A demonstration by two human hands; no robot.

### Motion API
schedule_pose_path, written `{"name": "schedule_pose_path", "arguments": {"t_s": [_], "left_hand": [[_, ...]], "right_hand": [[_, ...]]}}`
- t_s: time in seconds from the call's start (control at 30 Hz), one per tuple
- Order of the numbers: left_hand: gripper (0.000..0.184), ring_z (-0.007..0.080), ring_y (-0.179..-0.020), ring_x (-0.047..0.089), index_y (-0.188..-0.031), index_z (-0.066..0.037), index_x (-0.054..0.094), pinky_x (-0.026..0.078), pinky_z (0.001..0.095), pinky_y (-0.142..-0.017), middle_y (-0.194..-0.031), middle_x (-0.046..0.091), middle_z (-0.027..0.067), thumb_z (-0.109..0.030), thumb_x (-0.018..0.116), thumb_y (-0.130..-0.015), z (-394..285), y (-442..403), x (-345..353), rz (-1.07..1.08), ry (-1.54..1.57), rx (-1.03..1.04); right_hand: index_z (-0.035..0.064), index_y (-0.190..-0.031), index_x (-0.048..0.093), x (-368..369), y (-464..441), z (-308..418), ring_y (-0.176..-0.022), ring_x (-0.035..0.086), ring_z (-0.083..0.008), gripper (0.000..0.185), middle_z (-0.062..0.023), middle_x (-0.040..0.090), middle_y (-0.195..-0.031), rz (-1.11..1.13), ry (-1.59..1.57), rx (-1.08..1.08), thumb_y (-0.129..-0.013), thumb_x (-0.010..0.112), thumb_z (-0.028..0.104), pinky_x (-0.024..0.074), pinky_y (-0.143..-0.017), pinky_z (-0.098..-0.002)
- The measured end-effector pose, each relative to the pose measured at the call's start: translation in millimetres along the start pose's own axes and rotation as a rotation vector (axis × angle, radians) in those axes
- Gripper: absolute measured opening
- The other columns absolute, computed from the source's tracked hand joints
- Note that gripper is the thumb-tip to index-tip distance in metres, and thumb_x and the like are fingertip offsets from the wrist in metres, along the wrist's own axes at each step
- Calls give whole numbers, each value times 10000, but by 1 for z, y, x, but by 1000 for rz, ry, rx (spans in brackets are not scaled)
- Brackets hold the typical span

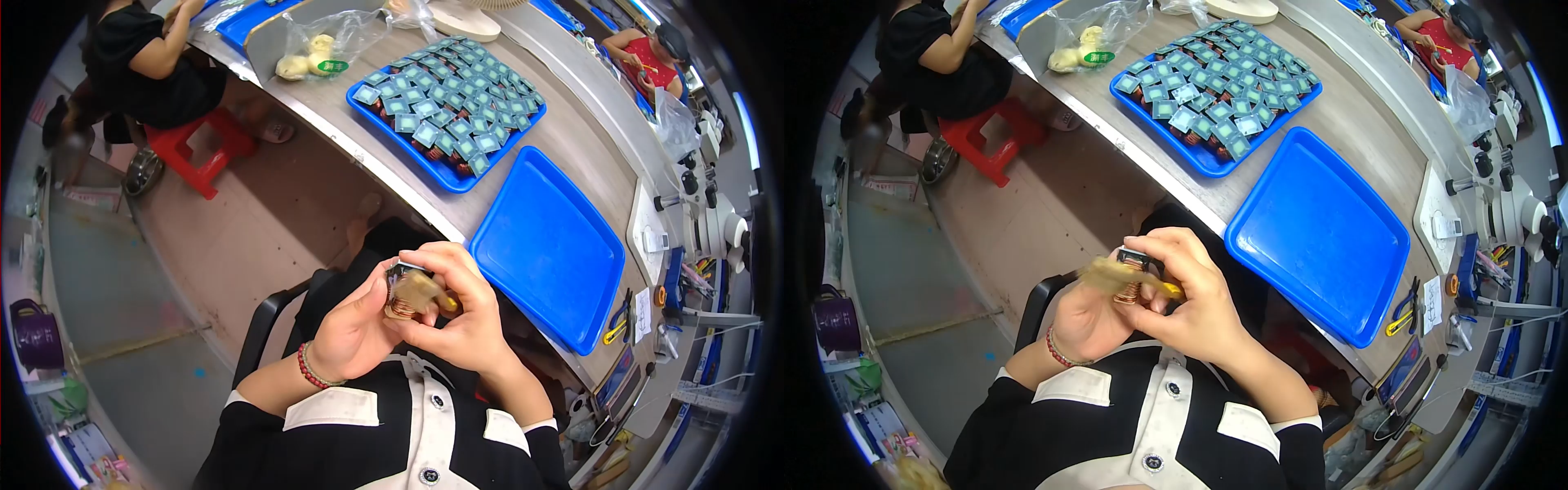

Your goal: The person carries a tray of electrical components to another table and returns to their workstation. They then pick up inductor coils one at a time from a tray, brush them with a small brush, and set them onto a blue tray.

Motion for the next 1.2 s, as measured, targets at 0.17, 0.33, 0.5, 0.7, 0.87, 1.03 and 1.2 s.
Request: {"name": "schedule_pose_path", "arguments": {"t_s": [0.17, 0.33, 0.5, 0.7, 0.87, 1.03, 1.2], "left_hand": [[662, 166, -937, 452, -1282, -49, 223, 374, 299, -848, -1023, 433, 86, -303, 596, -797, -5, 1, 9, -48, -466, 17], [808, 162, -1064, 427, -1259, -23, 165, 335, 312, -919, -1150, 402, 106, -51, 719, -672, -11, 4, -1, -150, -832, 100], [779, 142, -1050, 399, -1240, -64, 186, 341, 287, -894, -1090, 384, 71, -36, 710, -665, -22, 9, -11, -293, -1036, 237], [481, 190, -982, 429, -1010, -72, 411, 359, 294, -859, -1049, 396, 96, -29, 726, -648, -47, 20, 11, -236, -1397, 770], [392, 228, -877, 570, -911, -27, 508, 461, 305, -760, -950, 558, 138, 5, 739, -596, -52, 23, 17, -208, -1375, 835], [358, 224, -823, 609, -872, -16, 542, 484, 296, -732, -869, 606, 129, 27, 737, -575, -56, 26, 15, -243, -1356, 775], [355, 230, -801, 613, -860, -12, 556, 487, 293, -719, -851, 611, 133, 22, 741, -559, -57, 24, 18, -227, -1436, 758]], "right_hand": [[20, -1095, 525, -2, 6, -13, -897, 515, -151, 532, -90, 472, -1029, -36, -114, 76, -605, 730, 53, 448, -681, -248], [-33, -1094, 501, 12, 15, -37, -727, 494, -48, 516, -33, 512, -983, -114, -621, 359, -648, 740, 68, 410, -649, -172], [-13, -1139, 473, 28, 19, -41, -641, 459, -11, 461, -17, 552, -915, -34, -935, 480, -753, 666, 147, 379, -534, -160], [42, -1010, 537, 50, 38, -52, -529, 347, -23, 349, 4, 464, -718, 117, -1154, 635, -820, 582, 331, 238, -413, -146], [17, -1038, 542, 52, 42, -53, -573, 389, -44, 437, -42, 490, -783, 175, -1147, 613, -865, 475, 411, 272, -442, -148], [-11, -1071, 571, -24, 33, -44, -704, 470, -102, 370, -115, 472, -1065, -254, -245, 204, -851, 530, 284, 397, -602, -227], [122, -879, 675, -34, 29, 41, -513, 491, -157, 294, -46, 582, -757, -179, 752, -423, -629, 715, 271, 384, -462, -258]]}}
Point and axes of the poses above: each hand's wrist, its own y-axis away from the middle knuckle, its own x-axis out of the palm, z = x × y, the point moved 8 cm from there along -y, towards the middle knuckle
